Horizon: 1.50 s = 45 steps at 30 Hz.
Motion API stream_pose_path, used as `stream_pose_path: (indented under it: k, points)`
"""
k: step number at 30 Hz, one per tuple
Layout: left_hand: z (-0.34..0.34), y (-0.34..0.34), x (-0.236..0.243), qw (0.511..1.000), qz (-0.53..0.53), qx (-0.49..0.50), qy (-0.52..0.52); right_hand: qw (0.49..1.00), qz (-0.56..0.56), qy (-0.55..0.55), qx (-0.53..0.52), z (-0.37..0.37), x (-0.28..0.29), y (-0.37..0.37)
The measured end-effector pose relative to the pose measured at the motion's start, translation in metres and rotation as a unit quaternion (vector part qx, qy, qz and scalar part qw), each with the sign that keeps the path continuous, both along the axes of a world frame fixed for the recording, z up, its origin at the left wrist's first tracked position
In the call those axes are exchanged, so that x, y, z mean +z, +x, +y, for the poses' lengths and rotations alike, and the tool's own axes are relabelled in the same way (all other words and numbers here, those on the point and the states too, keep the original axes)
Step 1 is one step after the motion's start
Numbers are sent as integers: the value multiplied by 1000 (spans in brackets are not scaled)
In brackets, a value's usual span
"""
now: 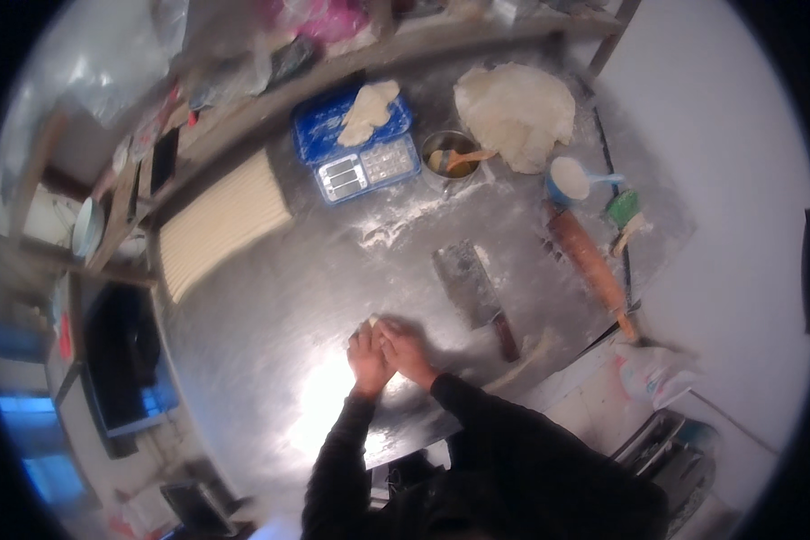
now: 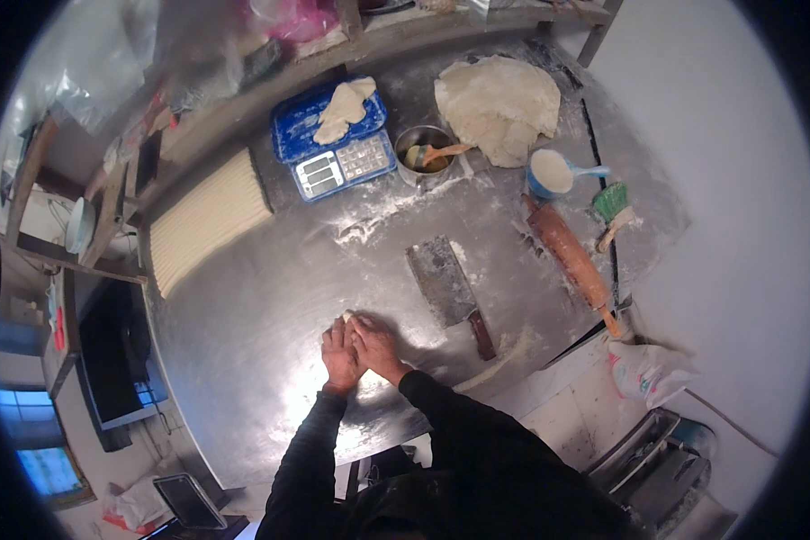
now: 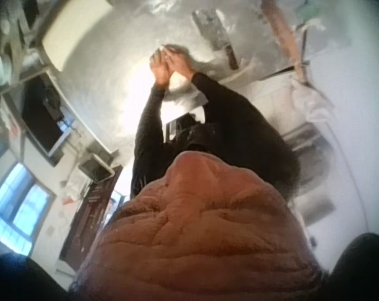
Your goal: The person rolls a long strip of dough on a floured metal table, then uses a bench scraper to cut the dough into smaller pieces. The person gathers the cut pieces and places them onto a digital scale.
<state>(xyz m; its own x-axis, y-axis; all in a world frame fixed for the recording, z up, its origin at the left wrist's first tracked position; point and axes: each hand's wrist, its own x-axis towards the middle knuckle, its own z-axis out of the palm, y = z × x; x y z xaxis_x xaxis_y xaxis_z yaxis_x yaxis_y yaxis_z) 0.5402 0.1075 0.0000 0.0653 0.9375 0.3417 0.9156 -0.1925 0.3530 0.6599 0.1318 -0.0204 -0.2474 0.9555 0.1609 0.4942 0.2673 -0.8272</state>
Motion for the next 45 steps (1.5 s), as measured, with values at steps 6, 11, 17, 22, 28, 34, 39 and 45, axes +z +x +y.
stream_pose_path:
  k: [6,11,17,22,28,34,39,45]
  points:
    - [1,2,13,999,-20,7,-49,994,-67,80,23,38,27,53]
    - [5,-2,4,994,-77,30,-72,955,-247,17,-165,136,23,194]
    - [30,1,8,879,-423,127,-181,903,-386,102,-160,147,-19,261]
    - [92,-1,47,724,-641,160,-200,899,-397,67,-171,147,-14,251]
    - [266,-22,109,805,-583,82,-73,905,-390,65,-158,151,-4,253]
    - [441,-32,152,940,-318,92,77,898,-405,25,-170,154,-11,261]
    - [511,-79,92,983,-89,75,143,919,-368,28,-134,162,-9,248]
    - [517,-73,70,968,-247,6,36,911,-385,42,-142,152,-9,257]
